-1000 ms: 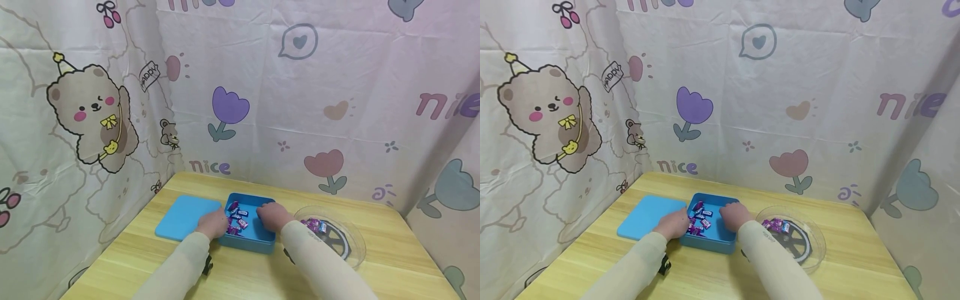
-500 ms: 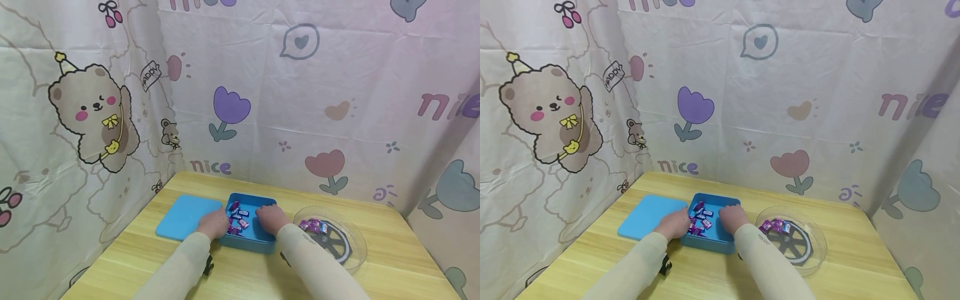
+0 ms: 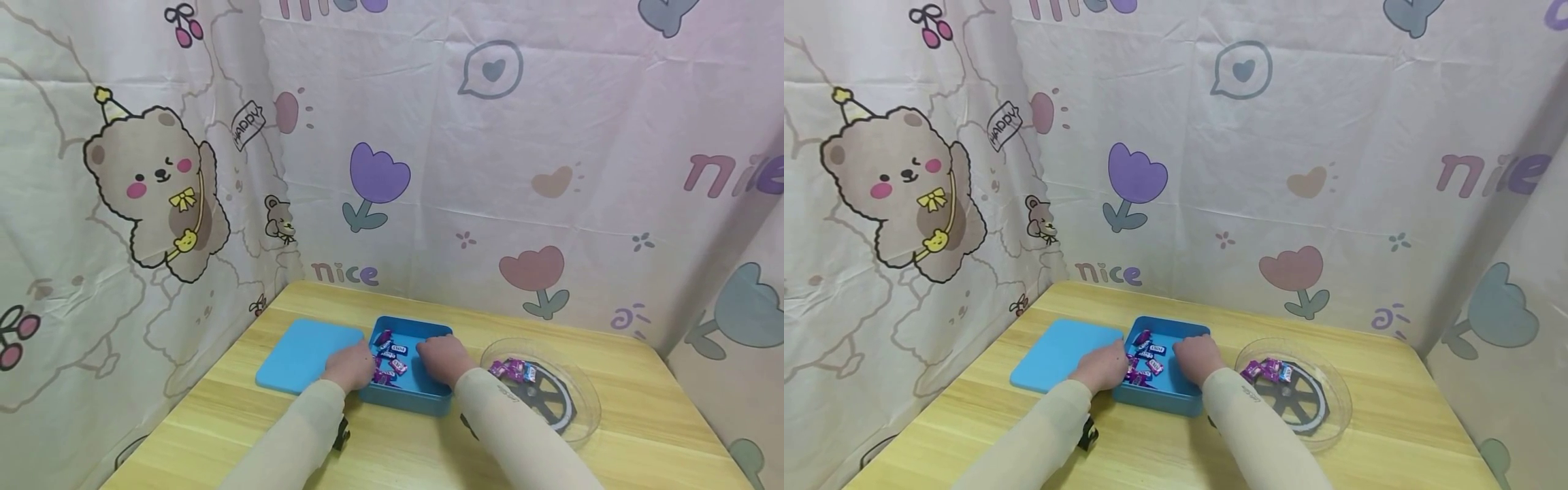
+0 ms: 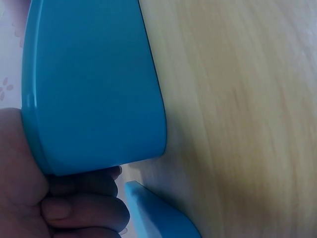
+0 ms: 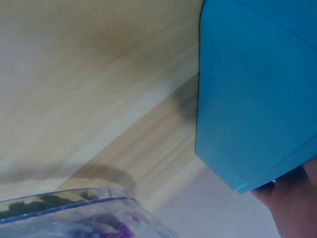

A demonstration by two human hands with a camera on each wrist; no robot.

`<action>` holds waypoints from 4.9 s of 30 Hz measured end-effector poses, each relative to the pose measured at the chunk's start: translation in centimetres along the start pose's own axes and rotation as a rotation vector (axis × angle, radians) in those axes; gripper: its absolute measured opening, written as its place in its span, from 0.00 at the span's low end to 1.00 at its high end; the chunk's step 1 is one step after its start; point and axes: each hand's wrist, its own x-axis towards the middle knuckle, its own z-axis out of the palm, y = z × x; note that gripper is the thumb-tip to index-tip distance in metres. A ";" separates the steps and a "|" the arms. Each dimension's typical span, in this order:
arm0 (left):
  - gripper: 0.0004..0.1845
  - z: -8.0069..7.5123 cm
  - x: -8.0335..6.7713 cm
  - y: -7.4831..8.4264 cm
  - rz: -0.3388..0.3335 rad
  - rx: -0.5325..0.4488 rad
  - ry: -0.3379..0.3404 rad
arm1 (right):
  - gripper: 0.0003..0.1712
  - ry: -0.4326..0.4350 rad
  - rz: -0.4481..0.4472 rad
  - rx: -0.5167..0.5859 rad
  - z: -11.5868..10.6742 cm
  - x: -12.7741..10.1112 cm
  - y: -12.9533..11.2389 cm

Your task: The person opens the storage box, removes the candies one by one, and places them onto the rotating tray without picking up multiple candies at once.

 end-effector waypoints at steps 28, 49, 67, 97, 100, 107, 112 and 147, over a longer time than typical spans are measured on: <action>0.25 -0.9 0.2 -1.1 0.108 -0.104 -0.084 | 0.10 0.222 0.114 0.252 -3.2 -2.8 8.4; 0.18 -0.1 0.6 -1.9 0.120 -0.130 -0.061 | 0.09 0.107 0.209 0.254 -1.5 -12.9 16.8; 0.20 -0.2 0.3 -1.3 0.125 -0.103 -0.039 | 0.10 0.019 0.261 0.155 1.7 -14.2 16.7; 0.19 0.0 0.6 -1.3 0.101 -0.111 -0.050 | 0.20 0.207 0.102 0.233 -1.8 -11.0 12.0; 0.19 -0.1 0.5 -1.3 0.105 -0.102 -0.049 | 0.20 0.216 0.084 0.237 -2.3 -10.1 10.8; 0.19 -0.1 0.4 -1.3 0.101 -0.102 -0.038 | 0.20 0.182 0.042 0.229 -3.4 -8.1 7.9; 0.18 0.0 0.5 -1.3 0.090 -0.099 -0.029 | 0.21 0.169 0.025 0.252 -3.6 -6.7 6.1; 0.16 -0.1 0.5 -1.3 0.133 -0.054 -0.036 | 0.16 -0.042 -0.060 0.308 0.1 1.2 -2.7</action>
